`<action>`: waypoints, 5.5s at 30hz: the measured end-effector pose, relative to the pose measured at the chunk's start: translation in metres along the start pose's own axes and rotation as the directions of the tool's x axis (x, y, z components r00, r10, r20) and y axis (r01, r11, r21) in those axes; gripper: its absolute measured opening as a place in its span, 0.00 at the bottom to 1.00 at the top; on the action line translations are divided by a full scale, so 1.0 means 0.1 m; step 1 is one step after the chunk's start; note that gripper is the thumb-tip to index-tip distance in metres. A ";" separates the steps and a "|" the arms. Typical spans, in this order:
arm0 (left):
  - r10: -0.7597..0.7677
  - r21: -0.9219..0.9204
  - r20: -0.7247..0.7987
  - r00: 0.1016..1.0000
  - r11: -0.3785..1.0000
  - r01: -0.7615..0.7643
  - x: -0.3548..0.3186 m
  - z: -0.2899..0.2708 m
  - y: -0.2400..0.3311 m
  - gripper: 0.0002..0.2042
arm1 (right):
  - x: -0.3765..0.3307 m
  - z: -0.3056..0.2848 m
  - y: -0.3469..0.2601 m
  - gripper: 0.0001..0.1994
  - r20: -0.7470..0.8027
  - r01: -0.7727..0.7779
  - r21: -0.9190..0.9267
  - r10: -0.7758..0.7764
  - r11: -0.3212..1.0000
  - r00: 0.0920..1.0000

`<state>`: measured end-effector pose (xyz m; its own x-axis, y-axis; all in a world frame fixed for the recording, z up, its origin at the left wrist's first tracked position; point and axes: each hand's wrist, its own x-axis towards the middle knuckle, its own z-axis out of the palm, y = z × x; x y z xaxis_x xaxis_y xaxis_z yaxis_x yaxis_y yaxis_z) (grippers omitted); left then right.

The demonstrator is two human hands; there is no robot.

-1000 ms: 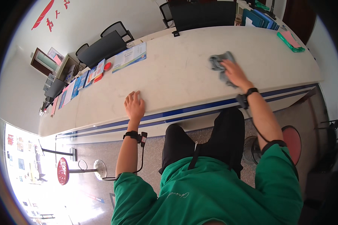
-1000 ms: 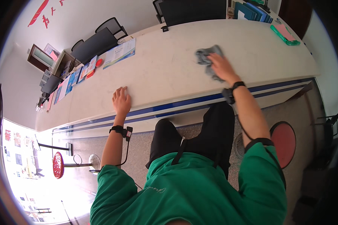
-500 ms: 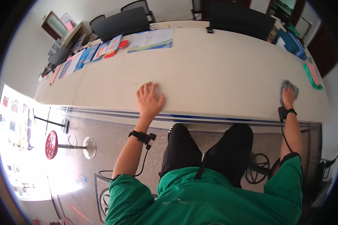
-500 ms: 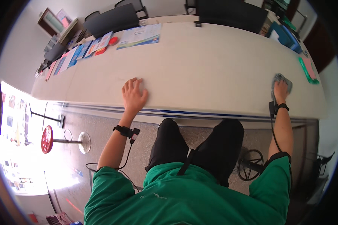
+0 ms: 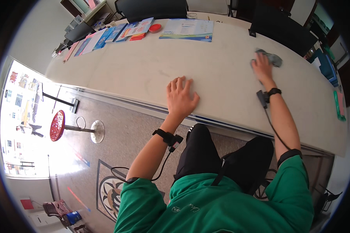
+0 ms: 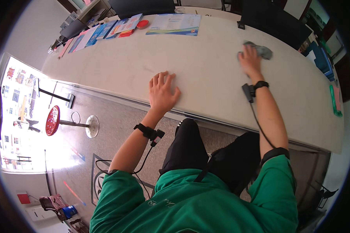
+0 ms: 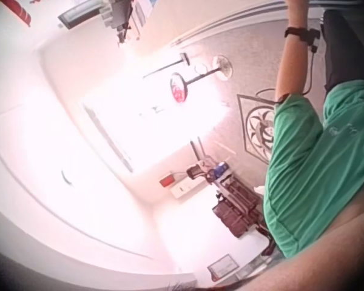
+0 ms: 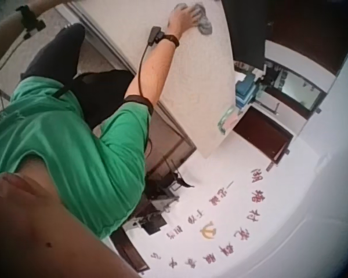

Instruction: Wiping down a long service counter with a cloth.

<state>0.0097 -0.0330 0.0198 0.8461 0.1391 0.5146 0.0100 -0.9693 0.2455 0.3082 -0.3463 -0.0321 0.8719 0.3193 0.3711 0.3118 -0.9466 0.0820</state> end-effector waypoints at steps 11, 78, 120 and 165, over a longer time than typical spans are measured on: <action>0.031 0.029 -0.012 0.999 0.999 -0.031 -0.04 0.00 -0.10 0.23 | -0.74 -0.85 -1.74 0.22 -0.178 0.475 0.531 -0.456 0.702 0.872; 0.175 -0.646 -0.730 0.661 0.140 -0.750 0.60 -2.14 1.57 0.35 | -2.43 -0.92 2.24 0.20 -0.123 -0.377 0.116 0.390 0.919 0.913; 0.014 -0.653 -0.756 0.655 0.050 -0.755 0.50 -2.40 1.75 0.37 | -2.29 -0.95 2.15 0.20 -0.112 -0.334 0.175 0.355 0.926 0.928; 0.413 -0.850 0.348 0.842 0.517 0.097 0.23 -1.90 1.47 0.13 | -2.31 -0.99 1.96 0.19 -0.176 -0.356 0.191 0.389 0.915 0.904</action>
<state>-0.0704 -0.1342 0.2245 0.9015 -0.3540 0.2491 -0.3657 -0.3152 0.8757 0.1311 -0.6100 -0.0104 0.8433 -0.0868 0.5304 0.0472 -0.9711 -0.2340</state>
